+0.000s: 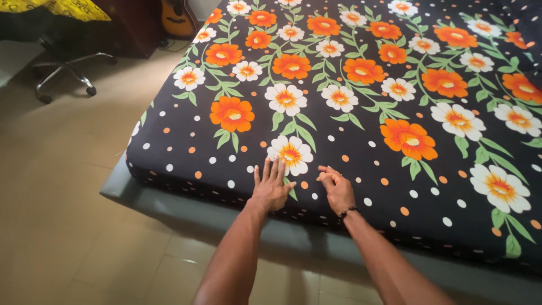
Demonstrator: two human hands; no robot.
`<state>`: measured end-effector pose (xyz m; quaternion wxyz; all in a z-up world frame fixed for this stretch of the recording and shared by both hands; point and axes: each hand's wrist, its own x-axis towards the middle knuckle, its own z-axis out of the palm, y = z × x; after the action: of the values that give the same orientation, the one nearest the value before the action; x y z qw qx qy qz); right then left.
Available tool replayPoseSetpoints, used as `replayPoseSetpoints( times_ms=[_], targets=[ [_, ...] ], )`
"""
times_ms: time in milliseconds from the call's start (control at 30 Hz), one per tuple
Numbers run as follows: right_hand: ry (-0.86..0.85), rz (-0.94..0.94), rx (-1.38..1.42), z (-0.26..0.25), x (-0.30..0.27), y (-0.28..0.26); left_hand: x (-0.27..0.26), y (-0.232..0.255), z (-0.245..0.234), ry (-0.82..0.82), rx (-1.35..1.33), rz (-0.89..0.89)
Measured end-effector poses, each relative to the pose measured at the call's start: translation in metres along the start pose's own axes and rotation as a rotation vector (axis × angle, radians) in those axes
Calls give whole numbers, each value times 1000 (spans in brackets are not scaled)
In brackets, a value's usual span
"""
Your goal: Tuck the edges of a floral-patterned bedsheet into the bed frame to make the bed.
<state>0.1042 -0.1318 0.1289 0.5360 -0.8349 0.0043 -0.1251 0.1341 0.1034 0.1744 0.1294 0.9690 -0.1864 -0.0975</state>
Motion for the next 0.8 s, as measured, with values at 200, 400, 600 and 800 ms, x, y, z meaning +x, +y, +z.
replayPoseSetpoints(
  times_ms=[200, 400, 600, 800],
  targets=[
    [-747, -481, -544, -8, -70, -104, -41, -24, 16, 20, 46, 196],
    [-401, -269, -505, -36, -44, -86, -78, -14, -15, -114, 74, 121],
    [-476, 146, -947, -8, -6, -178, -90, -25, -40, -70, 234, -208],
    [-966, -527, -548, 29, 10, -162, -101, -39, -77, -128, 249, -370]
  ],
)
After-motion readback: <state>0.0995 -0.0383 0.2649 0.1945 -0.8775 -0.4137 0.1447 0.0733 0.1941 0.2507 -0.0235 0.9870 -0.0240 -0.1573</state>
